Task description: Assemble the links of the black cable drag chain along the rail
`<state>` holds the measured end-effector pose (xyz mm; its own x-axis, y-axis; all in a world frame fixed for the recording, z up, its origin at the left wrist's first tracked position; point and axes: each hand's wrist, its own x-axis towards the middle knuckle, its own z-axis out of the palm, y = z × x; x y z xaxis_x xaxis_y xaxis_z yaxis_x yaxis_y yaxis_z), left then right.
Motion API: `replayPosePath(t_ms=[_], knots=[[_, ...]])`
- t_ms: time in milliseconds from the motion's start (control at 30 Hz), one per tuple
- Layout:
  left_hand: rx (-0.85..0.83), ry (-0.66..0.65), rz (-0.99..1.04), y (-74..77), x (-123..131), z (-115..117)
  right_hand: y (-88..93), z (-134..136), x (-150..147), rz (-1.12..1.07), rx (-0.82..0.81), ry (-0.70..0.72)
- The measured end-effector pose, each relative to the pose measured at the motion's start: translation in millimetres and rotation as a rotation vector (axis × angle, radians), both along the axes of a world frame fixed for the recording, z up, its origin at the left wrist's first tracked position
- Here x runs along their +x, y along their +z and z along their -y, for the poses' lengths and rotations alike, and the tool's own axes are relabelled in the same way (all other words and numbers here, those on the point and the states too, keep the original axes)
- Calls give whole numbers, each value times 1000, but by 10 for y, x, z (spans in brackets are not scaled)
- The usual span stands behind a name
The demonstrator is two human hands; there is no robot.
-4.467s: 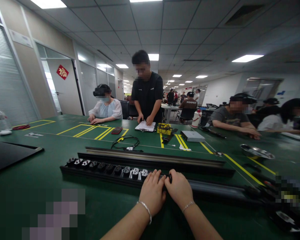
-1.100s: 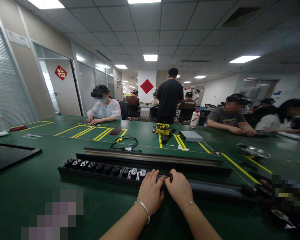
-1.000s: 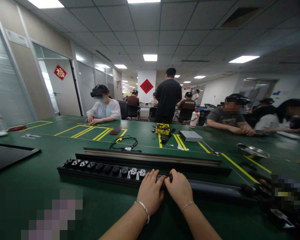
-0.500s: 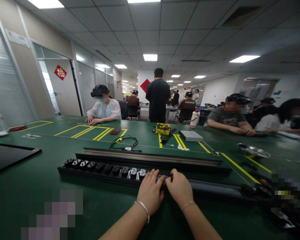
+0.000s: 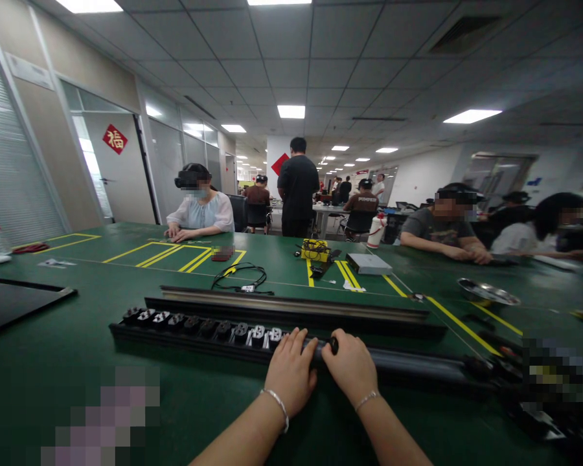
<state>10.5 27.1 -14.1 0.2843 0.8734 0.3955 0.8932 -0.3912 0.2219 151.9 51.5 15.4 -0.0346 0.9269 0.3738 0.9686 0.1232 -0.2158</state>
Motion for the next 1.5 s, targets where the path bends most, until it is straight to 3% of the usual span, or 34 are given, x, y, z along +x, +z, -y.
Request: replayPosePath(t_ms=[567, 800, 1033, 1500], knots=[[24, 1, -32, -7, -13, -17, -17, 5, -2, -71, -37, -12], [15, 36, -55, -41, 30, -39, -7, 8, 91, -108, -84, 57], [-2, 64, -68, 32, 89, -16, 1, -16, 186, -156, -99, 179], [-1, 143, -94, 144, 208, -27, -72, 14, 109, -95, -4, 85]])
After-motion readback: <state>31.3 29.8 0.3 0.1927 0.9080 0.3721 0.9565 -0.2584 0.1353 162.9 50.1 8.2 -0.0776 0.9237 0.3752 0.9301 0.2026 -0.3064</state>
